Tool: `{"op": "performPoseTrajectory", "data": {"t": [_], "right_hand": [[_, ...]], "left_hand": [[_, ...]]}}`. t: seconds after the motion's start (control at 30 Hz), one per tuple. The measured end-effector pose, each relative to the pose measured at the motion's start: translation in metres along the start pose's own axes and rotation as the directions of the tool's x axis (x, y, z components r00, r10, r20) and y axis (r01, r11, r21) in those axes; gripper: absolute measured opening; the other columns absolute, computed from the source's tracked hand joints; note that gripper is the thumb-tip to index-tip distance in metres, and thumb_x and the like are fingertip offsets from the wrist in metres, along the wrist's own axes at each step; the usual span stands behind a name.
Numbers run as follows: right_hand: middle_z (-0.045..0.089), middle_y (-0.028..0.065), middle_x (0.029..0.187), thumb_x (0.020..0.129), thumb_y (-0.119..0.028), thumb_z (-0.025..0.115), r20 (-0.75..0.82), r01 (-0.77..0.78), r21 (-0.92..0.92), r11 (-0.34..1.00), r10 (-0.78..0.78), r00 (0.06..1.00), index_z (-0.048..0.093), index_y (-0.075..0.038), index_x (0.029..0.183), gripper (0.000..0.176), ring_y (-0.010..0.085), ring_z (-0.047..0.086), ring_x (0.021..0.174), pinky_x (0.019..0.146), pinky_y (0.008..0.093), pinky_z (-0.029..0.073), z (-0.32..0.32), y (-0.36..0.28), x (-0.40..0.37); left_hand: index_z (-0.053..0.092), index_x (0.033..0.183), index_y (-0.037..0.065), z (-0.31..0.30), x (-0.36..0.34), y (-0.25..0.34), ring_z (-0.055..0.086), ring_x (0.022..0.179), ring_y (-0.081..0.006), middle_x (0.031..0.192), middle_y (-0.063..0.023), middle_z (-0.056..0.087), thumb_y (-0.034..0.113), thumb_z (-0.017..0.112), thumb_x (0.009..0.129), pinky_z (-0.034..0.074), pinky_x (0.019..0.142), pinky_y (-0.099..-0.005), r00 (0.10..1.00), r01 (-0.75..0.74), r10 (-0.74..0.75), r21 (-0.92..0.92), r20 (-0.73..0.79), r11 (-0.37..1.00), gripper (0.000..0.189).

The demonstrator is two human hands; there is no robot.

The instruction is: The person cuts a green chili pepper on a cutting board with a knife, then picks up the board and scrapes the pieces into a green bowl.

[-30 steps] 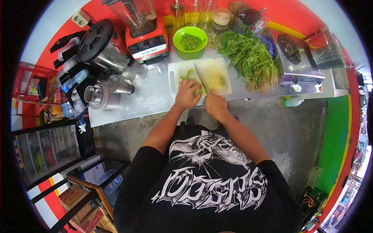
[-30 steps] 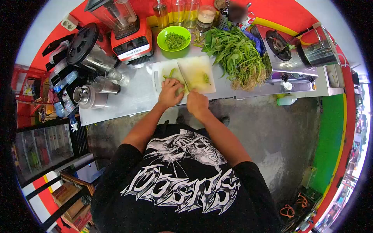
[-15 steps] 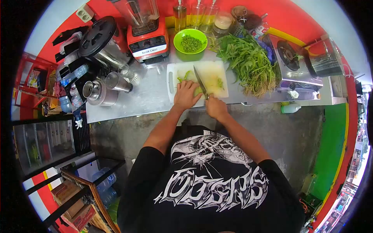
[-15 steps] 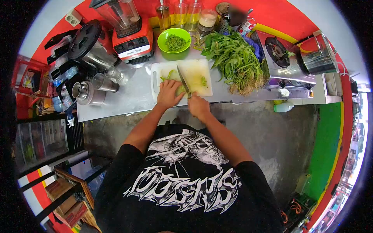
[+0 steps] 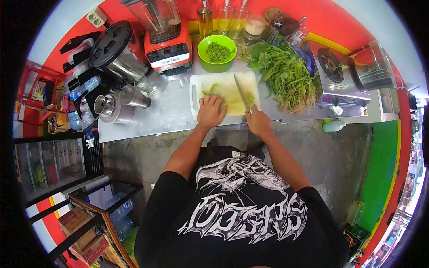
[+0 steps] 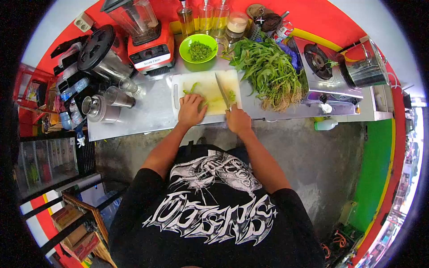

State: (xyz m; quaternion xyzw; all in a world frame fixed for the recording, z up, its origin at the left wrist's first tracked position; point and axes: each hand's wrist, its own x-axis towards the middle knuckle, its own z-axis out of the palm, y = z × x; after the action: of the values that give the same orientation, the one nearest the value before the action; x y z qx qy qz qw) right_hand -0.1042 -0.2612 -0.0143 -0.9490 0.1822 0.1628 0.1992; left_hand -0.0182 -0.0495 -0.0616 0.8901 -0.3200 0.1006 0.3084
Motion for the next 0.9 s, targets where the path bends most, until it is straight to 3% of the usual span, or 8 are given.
{"op": "performPoseTrajectory", "data": {"t": [0.07, 0.2, 0.37, 0.5, 0.57, 0.67, 0.77, 0.9], "right_hand": [[0.071, 0.0264, 0.093, 0.099, -0.037, 0.055, -0.061, 0.041, -0.021, 0.999, -0.043, 0.997, 0.054, 0.000, 0.117, 0.041, 0.0469, 0.068, 0.091, 0.081, 0.0573, 0.053, 0.003, -0.003, -0.002], [0.070, 0.0278, 0.100, 0.098, -0.037, 0.055, -0.022, 0.026, 0.015, 1.000, -0.026, 0.999, 0.054, -0.001, 0.119, 0.041, 0.0470, 0.069, 0.093, 0.083, 0.0568, 0.053, 0.009, -0.003, -0.005], [0.070, 0.0276, 0.102, 0.098, -0.039, 0.055, 0.026, 0.079, 0.010, 0.997, -0.080, 0.996, 0.053, -0.001, 0.118, 0.043, 0.0467, 0.069, 0.094, 0.083, 0.0569, 0.053, 0.010, 0.004, -0.012], [0.070, 0.0275, 0.103, 0.099, -0.040, 0.054, 0.037, 0.101, -0.010, 0.995, -0.100, 0.994, 0.053, -0.001, 0.117, 0.042, 0.0467, 0.069, 0.094, 0.083, 0.0568, 0.053, 0.010, 0.012, -0.013], [0.070, 0.0277, 0.102, 0.099, -0.040, 0.053, -0.020, 0.035, 0.001, 0.999, -0.035, 0.999, 0.053, -0.001, 0.115, 0.042, 0.0472, 0.068, 0.094, 0.083, 0.0571, 0.053, 0.009, 0.012, -0.014], [0.070, 0.0282, 0.100, 0.099, -0.040, 0.053, -0.044, -0.044, 0.065, 0.997, 0.047, 0.998, 0.053, 0.000, 0.114, 0.043, 0.0476, 0.068, 0.094, 0.083, 0.0573, 0.053, -0.003, 0.008, -0.021], [0.070, 0.0287, 0.097, 0.099, -0.039, 0.053, -0.074, -0.005, 0.069, 0.998, 0.010, 0.997, 0.053, 0.001, 0.113, 0.042, 0.0476, 0.069, 0.091, 0.082, 0.0573, 0.053, -0.004, 0.013, -0.022], [0.070, 0.0283, 0.094, 0.099, -0.037, 0.053, -0.088, 0.057, 0.072, 0.996, -0.050, 0.995, 0.051, 0.000, 0.113, 0.039, 0.0478, 0.069, 0.087, 0.080, 0.0573, 0.054, -0.003, 0.008, -0.025]], "left_hand": [[0.067, 0.107, 0.011, 0.003, 0.000, -0.002, 0.051, 0.112, -0.0296, 0.110, -0.0057, 0.061, 0.025, 0.070, 0.086, 0.035, 0.095, -0.0467, 1.000, -0.004, 0.005, 0.026, -0.001, 1.000, 0.026], [0.068, 0.103, 0.012, 0.007, 0.000, -0.001, 0.051, 0.109, -0.0283, 0.107, -0.0037, 0.062, 0.022, 0.069, 0.087, 0.035, 0.094, -0.0470, 1.000, 0.002, -0.001, 0.024, -0.020, 1.000, 0.019], [0.073, 0.095, 0.015, 0.021, 0.016, 0.007, 0.055, 0.102, -0.0251, 0.098, -0.0008, 0.065, 0.019, 0.071, 0.086, 0.034, 0.089, -0.0452, 0.992, 0.093, -0.076, 0.171, -0.104, 0.981, 0.010], [0.075, 0.093, 0.014, 0.035, 0.033, 0.011, 0.056, 0.099, -0.0250, 0.099, -0.0013, 0.067, 0.019, 0.073, 0.085, 0.035, 0.087, -0.0447, 0.994, 0.093, -0.084, 0.122, -0.076, 0.988, 0.009], [0.075, 0.091, 0.012, 0.038, 0.038, 0.015, 0.056, 0.103, -0.0243, 0.101, -0.0026, 0.068, 0.022, 0.070, 0.086, 0.037, 0.091, -0.0446, 0.996, 0.087, -0.088, 0.051, 0.022, 0.995, 0.012], [0.075, 0.092, 0.012, 0.029, 0.035, 0.029, 0.057, 0.101, -0.0244, 0.097, -0.0013, 0.068, 0.022, 0.072, 0.085, 0.037, 0.090, -0.0439, 0.999, -0.006, 0.006, 0.004, -0.037, 1.000, 0.012], [0.076, 0.089, 0.012, 0.030, 0.027, 0.029, 0.059, 0.096, -0.0253, 0.094, -0.0005, 0.069, 0.020, 0.077, 0.082, 0.039, 0.088, -0.0429, 0.989, -0.087, 0.082, -0.039, -0.119, 0.995, 0.011], [0.076, 0.091, 0.012, 0.033, 0.021, 0.026, 0.059, 0.097, -0.0256, 0.097, -0.0033, 0.068, 0.021, 0.076, 0.082, 0.038, 0.089, -0.0427, 0.999, -0.047, 0.047, -0.043, -0.009, 0.998, 0.013]]}}
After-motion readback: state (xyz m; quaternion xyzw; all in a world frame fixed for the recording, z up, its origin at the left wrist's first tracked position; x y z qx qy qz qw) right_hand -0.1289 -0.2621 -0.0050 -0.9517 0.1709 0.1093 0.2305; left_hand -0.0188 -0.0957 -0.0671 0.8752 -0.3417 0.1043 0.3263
